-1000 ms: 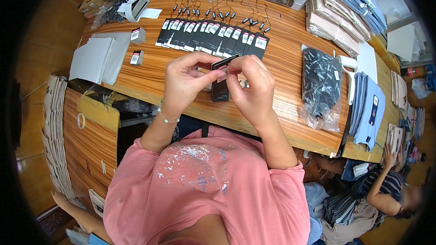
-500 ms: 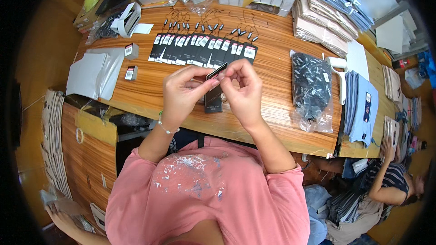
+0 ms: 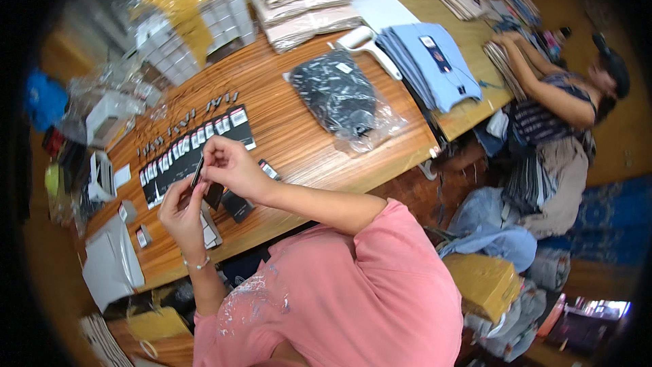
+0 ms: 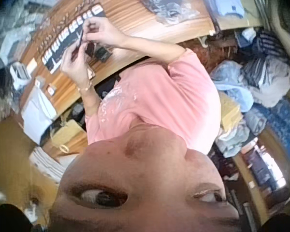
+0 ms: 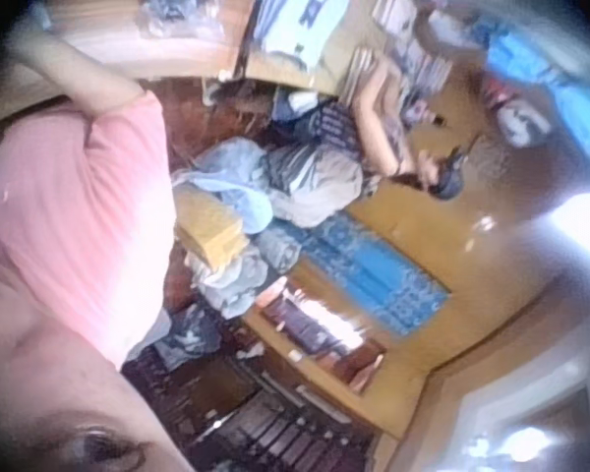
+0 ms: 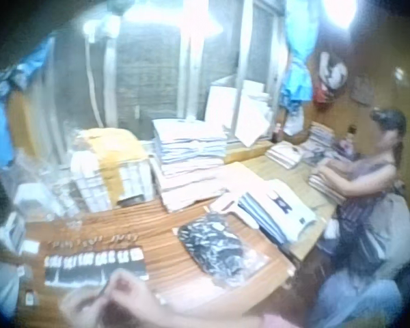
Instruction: The person attaches hang tags to black cords by hand, one at a time, and places them onto a table.
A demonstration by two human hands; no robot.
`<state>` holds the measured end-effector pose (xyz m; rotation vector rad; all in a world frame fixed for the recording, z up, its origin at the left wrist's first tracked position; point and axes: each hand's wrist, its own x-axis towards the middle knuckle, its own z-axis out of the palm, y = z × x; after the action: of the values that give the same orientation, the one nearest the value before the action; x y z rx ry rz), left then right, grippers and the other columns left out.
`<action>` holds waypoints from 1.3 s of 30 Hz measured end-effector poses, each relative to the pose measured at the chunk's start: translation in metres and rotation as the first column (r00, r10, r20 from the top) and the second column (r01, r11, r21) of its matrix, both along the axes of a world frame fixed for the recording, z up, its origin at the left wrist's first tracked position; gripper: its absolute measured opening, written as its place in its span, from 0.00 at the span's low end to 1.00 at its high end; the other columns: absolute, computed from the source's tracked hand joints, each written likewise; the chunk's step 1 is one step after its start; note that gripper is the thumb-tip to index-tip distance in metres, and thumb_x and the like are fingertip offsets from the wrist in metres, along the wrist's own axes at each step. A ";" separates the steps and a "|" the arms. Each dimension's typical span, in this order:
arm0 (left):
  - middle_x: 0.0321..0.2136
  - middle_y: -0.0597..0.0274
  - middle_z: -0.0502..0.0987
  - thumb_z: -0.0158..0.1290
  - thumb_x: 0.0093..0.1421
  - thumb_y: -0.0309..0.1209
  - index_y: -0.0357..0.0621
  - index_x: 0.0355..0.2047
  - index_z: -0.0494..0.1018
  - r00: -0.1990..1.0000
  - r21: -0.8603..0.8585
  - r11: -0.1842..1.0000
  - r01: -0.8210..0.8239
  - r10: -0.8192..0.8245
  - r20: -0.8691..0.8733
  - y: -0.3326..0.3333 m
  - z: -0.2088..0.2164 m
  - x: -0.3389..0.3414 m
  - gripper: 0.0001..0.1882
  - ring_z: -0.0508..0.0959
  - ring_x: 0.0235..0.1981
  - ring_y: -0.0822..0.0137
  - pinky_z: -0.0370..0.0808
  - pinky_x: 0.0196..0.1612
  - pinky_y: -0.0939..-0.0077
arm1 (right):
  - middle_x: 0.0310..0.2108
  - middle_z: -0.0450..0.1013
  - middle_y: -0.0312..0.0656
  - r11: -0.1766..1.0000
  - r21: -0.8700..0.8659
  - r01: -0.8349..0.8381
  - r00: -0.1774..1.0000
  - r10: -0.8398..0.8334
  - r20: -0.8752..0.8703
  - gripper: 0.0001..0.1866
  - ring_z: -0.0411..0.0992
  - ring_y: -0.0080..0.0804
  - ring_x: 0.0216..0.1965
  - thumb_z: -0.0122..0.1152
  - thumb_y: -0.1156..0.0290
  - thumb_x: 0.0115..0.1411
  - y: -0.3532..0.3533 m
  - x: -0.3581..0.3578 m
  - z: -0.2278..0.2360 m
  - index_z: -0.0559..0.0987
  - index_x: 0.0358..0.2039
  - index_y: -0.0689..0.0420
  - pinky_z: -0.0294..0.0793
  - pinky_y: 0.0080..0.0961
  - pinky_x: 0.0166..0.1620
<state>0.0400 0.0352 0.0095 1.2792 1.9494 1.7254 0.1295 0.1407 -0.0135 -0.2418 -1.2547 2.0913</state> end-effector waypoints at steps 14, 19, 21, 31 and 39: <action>0.27 0.63 0.73 0.55 0.46 0.15 0.32 0.32 0.73 1.000 -0.040 0.999 0.029 -0.028 0.006 -0.005 -0.004 0.007 0.10 0.72 0.29 0.76 0.70 0.32 0.87 | 0.23 0.65 0.39 0.541 0.799 0.265 0.943 -0.320 -0.096 0.07 0.66 0.32 0.24 0.55 0.80 0.43 0.005 0.019 0.001 0.66 0.22 0.59 0.65 0.25 0.28; 0.22 0.59 0.73 0.57 0.44 0.17 0.34 0.28 0.75 0.977 -0.009 0.998 -0.068 0.065 -0.205 -0.010 0.002 0.009 0.09 0.73 0.23 0.71 0.69 0.27 0.82 | 0.24 0.64 0.33 0.990 0.001 -0.139 0.990 0.139 -0.009 0.09 0.66 0.15 0.29 0.56 0.81 0.49 -0.001 0.011 0.002 0.65 0.26 0.57 0.67 0.14 0.31; 0.23 0.56 0.75 0.57 0.44 0.18 0.34 0.28 0.75 0.938 -0.010 1.000 -0.014 0.010 -0.347 -0.006 0.005 0.005 0.08 0.74 0.24 0.65 0.70 0.29 0.78 | 0.24 0.63 0.33 0.986 -0.049 -0.160 0.985 0.163 0.056 0.09 0.66 0.16 0.29 0.56 0.80 0.50 0.003 0.016 0.006 0.64 0.28 0.58 0.67 0.14 0.31; 0.25 0.59 0.75 0.57 0.44 0.19 0.35 0.30 0.75 0.990 0.018 0.992 0.128 -0.127 -0.058 -0.017 0.010 -0.003 0.09 0.75 0.25 0.72 0.72 0.28 0.85 | 0.26 0.69 0.36 0.777 0.629 0.010 0.930 -0.239 0.280 0.13 0.65 0.16 0.20 0.62 0.78 0.46 -0.002 0.022 0.020 0.72 0.34 0.61 0.64 0.13 0.25; 0.25 0.58 0.75 0.58 0.43 0.19 0.35 0.29 0.76 0.962 0.028 0.972 0.235 -0.236 0.133 -0.024 0.004 -0.007 0.10 0.76 0.26 0.72 0.72 0.28 0.84 | 0.25 0.69 0.38 0.597 0.802 0.020 0.964 -0.225 0.143 0.06 0.66 0.23 0.31 0.63 0.78 0.44 0.005 0.020 0.015 0.76 0.25 0.60 0.64 0.18 0.33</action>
<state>0.0327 0.0111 0.0138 1.3015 1.6411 1.6613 0.1495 0.1462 0.0017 -0.1508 -2.1217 1.2064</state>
